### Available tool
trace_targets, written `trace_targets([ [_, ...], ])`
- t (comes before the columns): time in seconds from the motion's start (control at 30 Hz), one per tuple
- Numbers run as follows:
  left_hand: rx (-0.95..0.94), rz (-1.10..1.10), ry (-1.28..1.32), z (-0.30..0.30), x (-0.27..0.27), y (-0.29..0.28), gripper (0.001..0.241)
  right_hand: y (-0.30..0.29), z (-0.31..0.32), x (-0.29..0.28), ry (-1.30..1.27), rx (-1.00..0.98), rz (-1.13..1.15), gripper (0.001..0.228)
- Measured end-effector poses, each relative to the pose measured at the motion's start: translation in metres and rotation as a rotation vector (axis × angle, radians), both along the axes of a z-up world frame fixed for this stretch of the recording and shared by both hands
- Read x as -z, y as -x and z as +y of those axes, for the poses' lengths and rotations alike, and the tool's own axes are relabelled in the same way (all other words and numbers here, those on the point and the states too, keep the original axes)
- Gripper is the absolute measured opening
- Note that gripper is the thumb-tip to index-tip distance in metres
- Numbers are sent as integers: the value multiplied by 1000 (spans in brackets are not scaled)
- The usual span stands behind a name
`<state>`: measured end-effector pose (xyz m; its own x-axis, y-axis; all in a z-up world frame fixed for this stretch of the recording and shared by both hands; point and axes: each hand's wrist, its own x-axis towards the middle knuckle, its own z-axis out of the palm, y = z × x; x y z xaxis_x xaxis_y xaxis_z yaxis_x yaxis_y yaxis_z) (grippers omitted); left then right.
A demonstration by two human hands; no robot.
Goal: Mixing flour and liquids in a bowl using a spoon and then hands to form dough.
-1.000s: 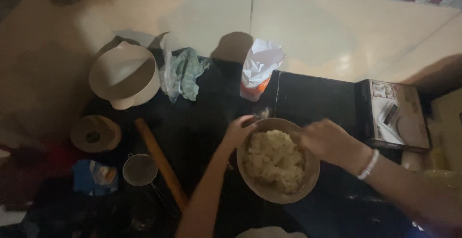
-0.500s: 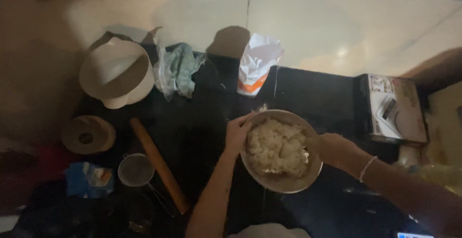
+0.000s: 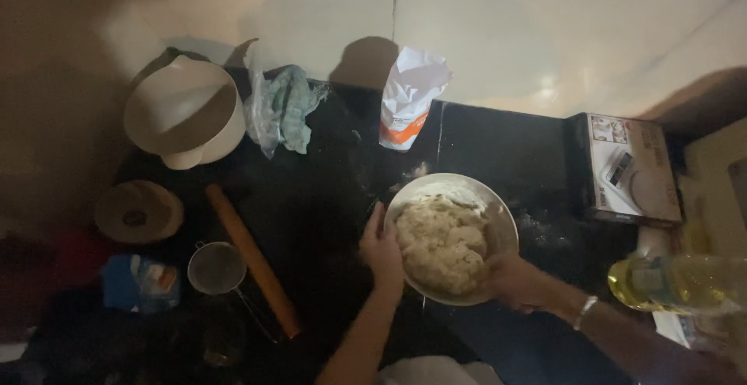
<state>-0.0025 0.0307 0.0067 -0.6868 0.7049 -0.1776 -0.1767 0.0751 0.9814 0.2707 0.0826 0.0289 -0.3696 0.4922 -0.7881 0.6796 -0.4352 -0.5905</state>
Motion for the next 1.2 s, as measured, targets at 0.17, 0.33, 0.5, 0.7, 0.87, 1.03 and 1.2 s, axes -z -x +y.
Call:
trace_targets([
  [0.17,-110,-43,126,-41,-17,-24,53,73,-24,-72,17,77,-32,16],
  [0.33,-160,27,33,-51,2,-23,48,67,-4,-47,128,313,234,13],
  [0.5,-184,87,-41,-52,6,-27,47,61,37,-69,82,435,297,36],
  [0.7,-185,92,30,-48,8,-26,47,81,43,-80,-575,-32,-313,25],
  [0.87,-259,-88,27,-42,2,-29,46,63,11,-13,-947,-622,-444,12],
  [1.03,-294,-49,4,-39,9,-28,46,83,-43,-52,-1095,-848,-197,52],
  [1.2,-300,22,-42,-39,23,-14,44,77,-46,-59,-1142,-796,-153,22],
])
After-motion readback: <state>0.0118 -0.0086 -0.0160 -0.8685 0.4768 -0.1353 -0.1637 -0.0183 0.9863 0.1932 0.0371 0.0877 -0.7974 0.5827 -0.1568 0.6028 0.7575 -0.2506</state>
